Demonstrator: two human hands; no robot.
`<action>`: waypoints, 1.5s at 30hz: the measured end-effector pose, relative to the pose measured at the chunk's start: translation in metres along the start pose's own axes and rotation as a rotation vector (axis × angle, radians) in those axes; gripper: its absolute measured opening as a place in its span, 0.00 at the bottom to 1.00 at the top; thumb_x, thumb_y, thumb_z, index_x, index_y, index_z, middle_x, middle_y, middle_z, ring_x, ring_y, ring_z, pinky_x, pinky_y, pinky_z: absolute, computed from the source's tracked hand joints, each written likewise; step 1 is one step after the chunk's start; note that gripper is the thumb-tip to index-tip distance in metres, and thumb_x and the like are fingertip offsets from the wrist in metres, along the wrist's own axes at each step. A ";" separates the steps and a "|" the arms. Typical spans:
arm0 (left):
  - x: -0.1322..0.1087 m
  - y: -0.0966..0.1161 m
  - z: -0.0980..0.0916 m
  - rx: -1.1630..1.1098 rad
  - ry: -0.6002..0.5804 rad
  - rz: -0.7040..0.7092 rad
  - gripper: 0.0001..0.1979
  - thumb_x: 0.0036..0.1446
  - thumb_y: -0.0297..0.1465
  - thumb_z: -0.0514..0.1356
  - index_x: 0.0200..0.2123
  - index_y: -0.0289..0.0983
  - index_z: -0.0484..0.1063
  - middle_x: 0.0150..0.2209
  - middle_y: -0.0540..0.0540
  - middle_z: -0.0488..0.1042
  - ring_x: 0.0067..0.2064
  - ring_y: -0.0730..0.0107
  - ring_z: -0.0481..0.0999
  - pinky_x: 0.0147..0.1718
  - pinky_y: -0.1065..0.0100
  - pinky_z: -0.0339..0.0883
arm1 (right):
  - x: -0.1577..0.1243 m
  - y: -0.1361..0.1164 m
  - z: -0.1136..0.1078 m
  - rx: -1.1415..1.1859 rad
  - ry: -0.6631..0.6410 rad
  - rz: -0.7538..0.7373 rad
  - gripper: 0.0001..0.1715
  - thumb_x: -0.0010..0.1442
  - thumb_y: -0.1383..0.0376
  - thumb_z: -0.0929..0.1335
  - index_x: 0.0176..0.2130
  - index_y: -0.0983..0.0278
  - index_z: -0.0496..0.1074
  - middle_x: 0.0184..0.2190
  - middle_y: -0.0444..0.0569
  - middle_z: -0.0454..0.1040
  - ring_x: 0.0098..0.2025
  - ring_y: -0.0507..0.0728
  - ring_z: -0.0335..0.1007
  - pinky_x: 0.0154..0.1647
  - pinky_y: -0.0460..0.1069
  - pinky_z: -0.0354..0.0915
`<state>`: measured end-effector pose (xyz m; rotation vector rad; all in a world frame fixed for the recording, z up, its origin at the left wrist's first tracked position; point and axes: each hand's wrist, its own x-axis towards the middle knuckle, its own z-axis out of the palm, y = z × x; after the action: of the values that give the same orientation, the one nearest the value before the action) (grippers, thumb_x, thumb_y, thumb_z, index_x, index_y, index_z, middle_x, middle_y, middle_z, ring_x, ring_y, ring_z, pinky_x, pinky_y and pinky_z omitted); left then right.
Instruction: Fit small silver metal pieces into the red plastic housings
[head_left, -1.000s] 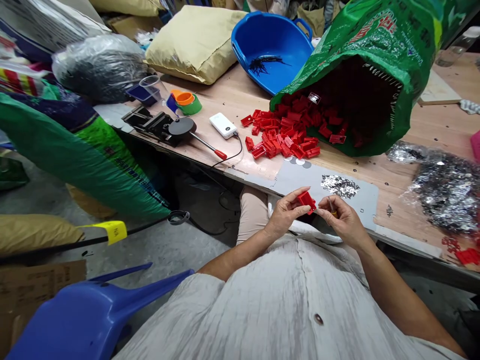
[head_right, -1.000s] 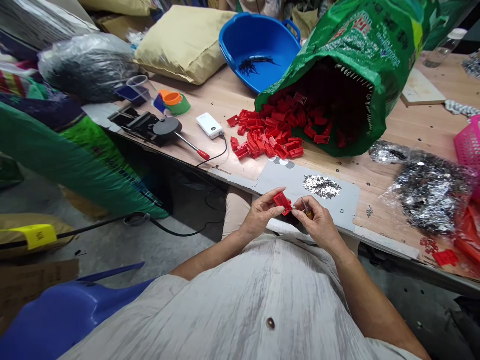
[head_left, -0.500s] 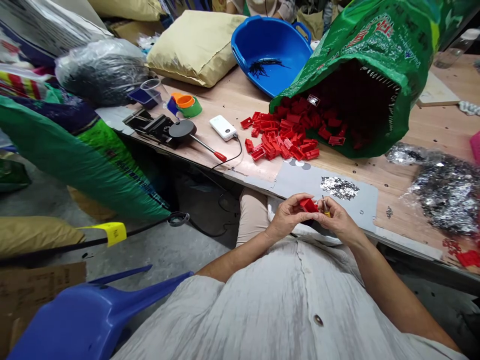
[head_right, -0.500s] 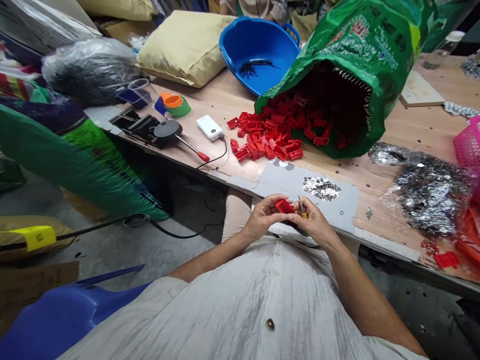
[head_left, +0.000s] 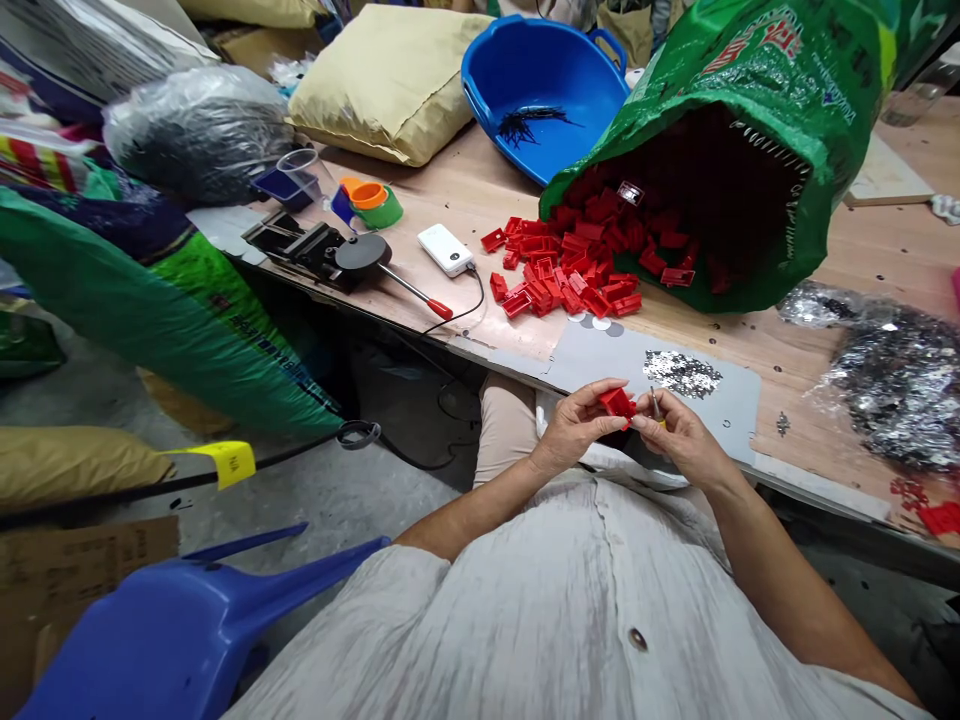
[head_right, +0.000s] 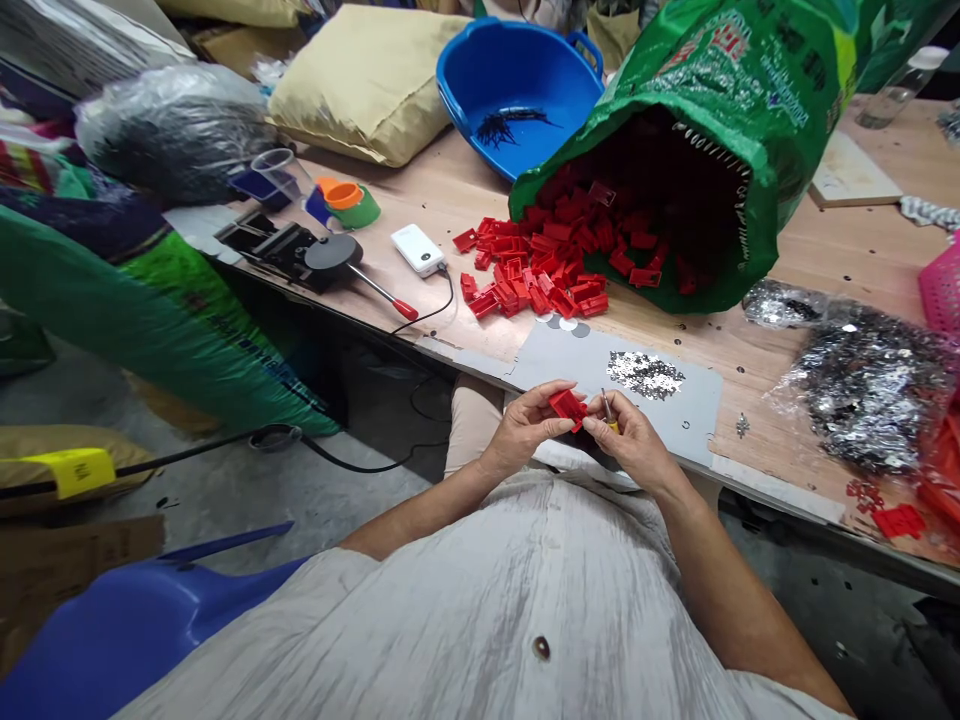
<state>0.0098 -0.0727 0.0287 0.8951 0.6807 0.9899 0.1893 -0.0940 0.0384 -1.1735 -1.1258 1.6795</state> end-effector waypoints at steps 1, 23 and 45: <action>-0.001 -0.001 0.001 0.008 -0.004 0.001 0.24 0.46 0.29 0.72 0.50 0.40 0.76 0.42 0.47 0.79 0.43 0.70 0.77 0.48 0.67 0.68 | 0.001 0.001 0.001 0.009 -0.002 0.002 0.20 0.57 0.51 0.72 0.37 0.59 0.62 0.28 0.37 0.60 0.21 0.45 0.45 0.20 0.45 0.42; 0.029 -0.001 -0.030 0.529 0.002 0.163 0.19 0.47 0.30 0.70 0.43 0.38 0.72 0.43 0.46 0.78 0.41 0.70 0.75 0.46 0.68 0.67 | 0.003 0.004 -0.015 -0.811 0.294 -0.278 0.22 0.66 0.54 0.61 0.53 0.59 0.73 0.37 0.51 0.71 0.38 0.58 0.69 0.41 0.54 0.66; 0.049 0.009 -0.046 0.841 -0.179 0.229 0.18 0.48 0.29 0.67 0.45 0.39 0.77 0.42 0.46 0.79 0.42 0.67 0.77 0.48 0.68 0.65 | 0.027 0.012 -0.010 -1.082 0.165 -0.362 0.13 0.65 0.64 0.64 0.44 0.59 0.77 0.41 0.50 0.78 0.42 0.59 0.75 0.45 0.54 0.68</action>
<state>-0.0120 -0.0111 0.0102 1.8069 0.8665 0.7985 0.1900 -0.0705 0.0187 -1.5419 -2.0763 0.6156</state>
